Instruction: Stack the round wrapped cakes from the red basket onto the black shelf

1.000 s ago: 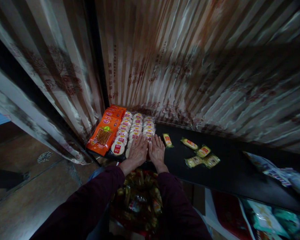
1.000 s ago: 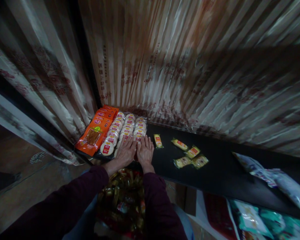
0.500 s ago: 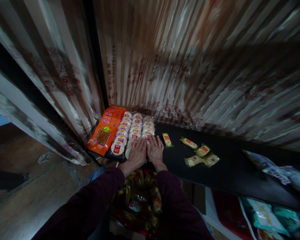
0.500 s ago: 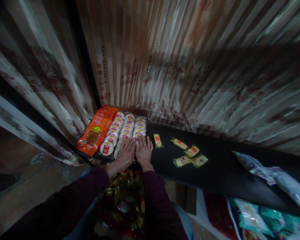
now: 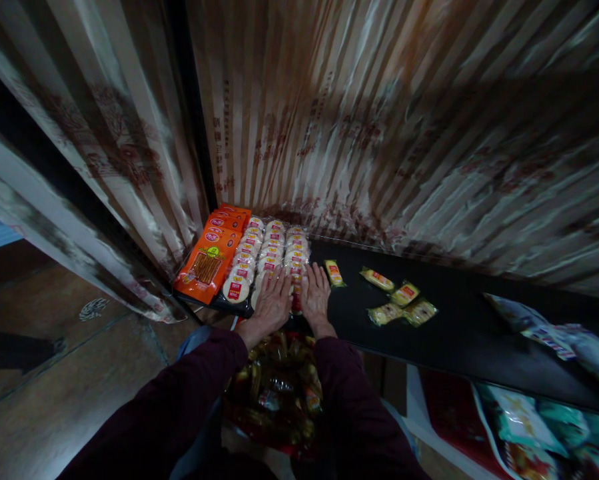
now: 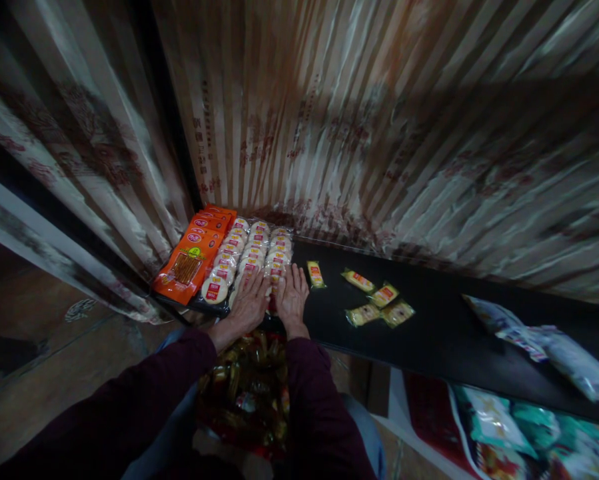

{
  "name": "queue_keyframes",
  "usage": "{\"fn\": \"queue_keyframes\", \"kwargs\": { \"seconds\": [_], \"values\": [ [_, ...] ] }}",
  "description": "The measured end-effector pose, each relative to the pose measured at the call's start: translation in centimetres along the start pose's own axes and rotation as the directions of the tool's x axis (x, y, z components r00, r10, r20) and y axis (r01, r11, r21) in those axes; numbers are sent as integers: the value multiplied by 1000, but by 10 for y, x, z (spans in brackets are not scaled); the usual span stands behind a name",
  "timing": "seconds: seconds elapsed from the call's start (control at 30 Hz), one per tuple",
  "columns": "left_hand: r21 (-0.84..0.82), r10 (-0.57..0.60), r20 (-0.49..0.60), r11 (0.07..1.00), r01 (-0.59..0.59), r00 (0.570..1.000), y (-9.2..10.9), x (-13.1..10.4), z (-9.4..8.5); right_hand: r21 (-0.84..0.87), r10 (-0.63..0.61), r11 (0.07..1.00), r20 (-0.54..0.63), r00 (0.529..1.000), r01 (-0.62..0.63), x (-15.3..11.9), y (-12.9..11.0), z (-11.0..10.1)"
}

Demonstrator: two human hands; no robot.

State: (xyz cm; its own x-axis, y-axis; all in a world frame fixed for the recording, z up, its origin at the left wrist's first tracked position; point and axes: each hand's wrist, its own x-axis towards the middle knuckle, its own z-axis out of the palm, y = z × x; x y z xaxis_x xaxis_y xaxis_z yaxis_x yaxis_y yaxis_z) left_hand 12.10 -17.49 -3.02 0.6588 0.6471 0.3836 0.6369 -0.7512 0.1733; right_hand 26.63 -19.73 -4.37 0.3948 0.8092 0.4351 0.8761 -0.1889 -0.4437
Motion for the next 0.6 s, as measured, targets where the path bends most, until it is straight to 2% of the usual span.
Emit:
{"fn": "queue_keyframes", "kwargs": {
  "seconds": [0.13,0.27,0.5,0.6],
  "values": [
    [-11,40,13,999,-40,999,9,-26,-8,38,105,994,-46,993,-104,-21,7,0],
    [-4,49,46,999,-49,998,19,-44,-7,15,81,997,-41,996,-80,-42,6,-2],
    [33,65,69,997,-67,995,23,-46,-3,1,99,995,42,994,-100,-52,1,-7],
    [15,82,55,996,-83,995,22,-45,-7,31,104,994,36,994,-105,-52,0,-9]
  ]
}}
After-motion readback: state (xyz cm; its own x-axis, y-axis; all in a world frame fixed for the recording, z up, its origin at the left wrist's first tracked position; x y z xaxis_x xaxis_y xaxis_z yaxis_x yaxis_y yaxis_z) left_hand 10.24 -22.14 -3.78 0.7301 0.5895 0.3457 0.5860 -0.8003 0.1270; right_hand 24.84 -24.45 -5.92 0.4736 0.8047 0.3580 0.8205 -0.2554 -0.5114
